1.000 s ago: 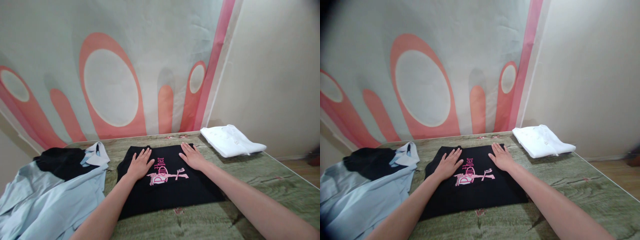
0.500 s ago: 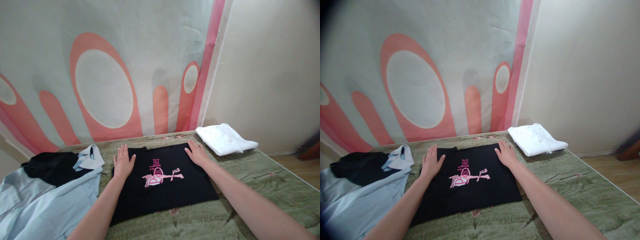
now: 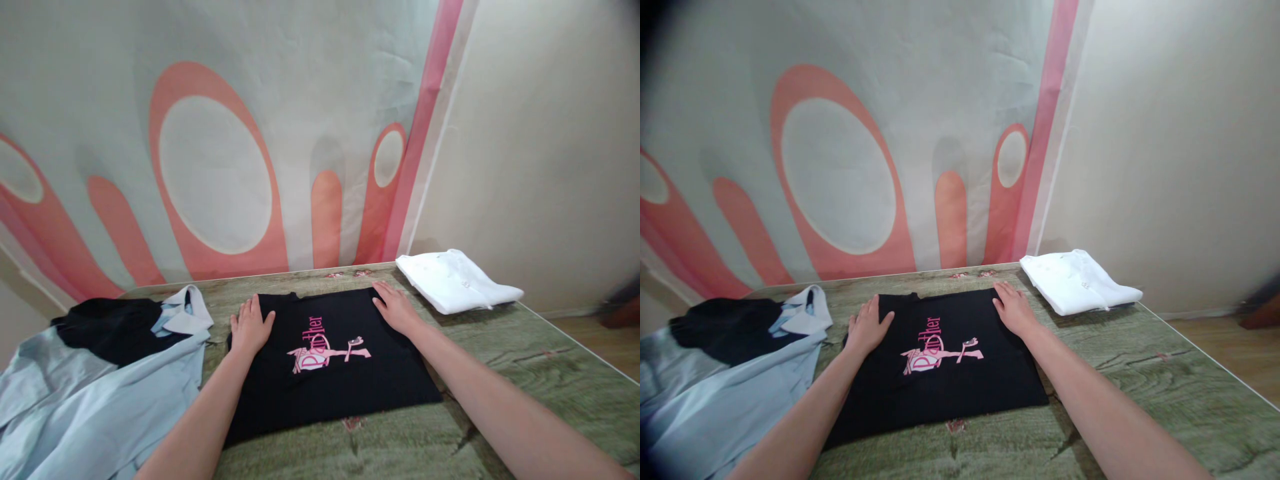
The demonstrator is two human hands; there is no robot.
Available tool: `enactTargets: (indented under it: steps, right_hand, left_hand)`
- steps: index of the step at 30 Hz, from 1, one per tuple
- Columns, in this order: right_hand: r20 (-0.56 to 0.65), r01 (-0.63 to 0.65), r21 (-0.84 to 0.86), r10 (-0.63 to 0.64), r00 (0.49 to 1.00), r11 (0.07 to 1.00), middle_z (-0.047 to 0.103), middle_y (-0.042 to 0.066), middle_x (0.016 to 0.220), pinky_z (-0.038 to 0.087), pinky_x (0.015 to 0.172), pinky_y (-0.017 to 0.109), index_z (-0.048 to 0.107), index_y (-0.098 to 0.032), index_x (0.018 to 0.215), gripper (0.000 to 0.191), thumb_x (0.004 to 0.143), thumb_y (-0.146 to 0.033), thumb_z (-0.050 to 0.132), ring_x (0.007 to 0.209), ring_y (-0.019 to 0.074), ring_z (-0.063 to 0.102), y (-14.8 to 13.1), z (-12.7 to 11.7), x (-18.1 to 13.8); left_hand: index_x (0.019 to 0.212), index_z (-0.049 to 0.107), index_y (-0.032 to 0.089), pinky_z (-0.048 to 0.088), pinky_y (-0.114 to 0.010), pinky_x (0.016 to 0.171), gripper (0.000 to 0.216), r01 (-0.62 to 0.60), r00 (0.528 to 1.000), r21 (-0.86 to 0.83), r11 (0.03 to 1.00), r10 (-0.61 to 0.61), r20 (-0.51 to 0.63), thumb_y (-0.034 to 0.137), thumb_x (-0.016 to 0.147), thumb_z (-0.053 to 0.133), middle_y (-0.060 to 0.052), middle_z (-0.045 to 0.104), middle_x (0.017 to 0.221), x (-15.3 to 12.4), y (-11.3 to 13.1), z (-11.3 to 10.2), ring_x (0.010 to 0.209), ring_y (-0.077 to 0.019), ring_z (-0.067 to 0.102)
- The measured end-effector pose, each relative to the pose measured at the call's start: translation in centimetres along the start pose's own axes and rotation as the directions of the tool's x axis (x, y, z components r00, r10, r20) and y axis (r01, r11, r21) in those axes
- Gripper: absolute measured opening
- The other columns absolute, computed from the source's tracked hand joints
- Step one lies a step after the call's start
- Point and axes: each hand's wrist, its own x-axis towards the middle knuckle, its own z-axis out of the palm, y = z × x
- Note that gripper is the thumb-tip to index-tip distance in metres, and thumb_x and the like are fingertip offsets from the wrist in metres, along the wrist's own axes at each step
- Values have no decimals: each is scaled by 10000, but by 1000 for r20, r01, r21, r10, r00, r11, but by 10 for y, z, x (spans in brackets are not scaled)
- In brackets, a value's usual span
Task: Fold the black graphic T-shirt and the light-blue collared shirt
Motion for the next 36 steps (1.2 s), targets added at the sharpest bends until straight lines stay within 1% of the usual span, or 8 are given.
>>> enactTargets:
  steps: [5, 8, 15, 21, 26, 29, 33, 36]
  right_hand:
    - [-3, -3, -6, 3, 1000, 1000, 473, 103, 1445, 309, 1092, 467, 453, -178, 1395, 471, 951, -312, 373, 1359, 255, 381, 0, 2, -1]
    - [-5, -6, -6, 6, 1000, 1000, 486, 110, 1434, 305, 1095, 474, 454, -177, 1394, 471, 952, -318, 375, 1345, 258, 403, 0, 2, -1]
    - [-3, -2, 5, 2, 1000, 1000, 493, 115, 1427, 300, 1098, 472, 464, -181, 1387, 464, 947, -312, 392, 1329, 259, 423, -1, 0, -1]
    - [13, 11, 22, -11, 1000, 1000, 461, 92, 1455, 301, 1088, 496, 421, -216, 1415, 478, 940, -245, 381, 1347, 257, 396, -1, 2, 1]
    - [8, 9, 34, -10, 1000, 999, 502, 114, 1411, 293, 1079, 498, 424, -206, 1406, 491, 917, -185, 385, 1327, 258, 410, 0, 6, 5]
    - [-13, 9, 46, -9, 1000, 999, 535, 107, 1360, 308, 1062, 468, 453, -213, 1375, 487, 892, -169, 417, 1269, 253, 456, 1, 6, 8]
    - [-48, 2, 71, 1, 999, 997, 609, 98, 1198, 364, 997, 403, 514, -200, 1306, 477, 836, -138, 461, 1136, 237, 519, 0, 7, 14]
    - [-74, -6, 89, 13, 997, 996, 626, 98, 1096, 379, 956, 389, 607, -193, 1171, 406, 787, -130, 491, 1057, 243, 526, -2, 8, 17]
  left_hand:
    - [1467, 287, 90, 276, -553, 1077, 667, 11, 1000, -10, 1000, -11, -15, 438, 912, 415, -217, 405, 1468, -1, -2, -6, 1363, -342, 352]
    - [1446, 319, 112, 305, -565, 1042, 650, 55, 997, -34, 998, -56, -48, 449, 899, 421, -213, 468, 1417, 2, -9, -11, 1306, -348, 423]
    - [1216, 560, 135, 294, -554, 1033, 497, 105, 993, -67, 992, -109, -50, 463, 850, 483, -196, 568, 1309, 9, -23, -12, 1252, -357, 470]
    - [1096, 600, 148, 318, -537, 1012, 438, 150, 986, -123, 981, -159, -60, 467, 799, 558, -188, 631, 1192, 12, -24, -12, 1188, -364, 523]
    - [1032, 591, 205, 454, -365, 875, 271, 186, 977, -212, 960, -203, -61, 380, 834, 533, -100, 688, 1079, 16, -27, -17, 1033, -280, 638]
    - [1101, 554, 222, 480, -301, 798, 289, 193, 976, -257, 947, -213, -52, 358, 847, 522, -60, 703, 1059, 18, -29, -17, 966, -239, 670]
    - [1199, 527, 198, 489, -343, 772, 452, 228, 971, -252, 940, -238, -9, 385, 793, 588, -101, 705, 1070, 20, -29, -14, 965, -292, 672]
    - [1135, 599, 190, 476, -422, 797, 460, 240, 970, -218, 946, -240, 28, 445, 752, 621, -146, 708, 1047, 20, -30, -13, 1004, -371, 648]
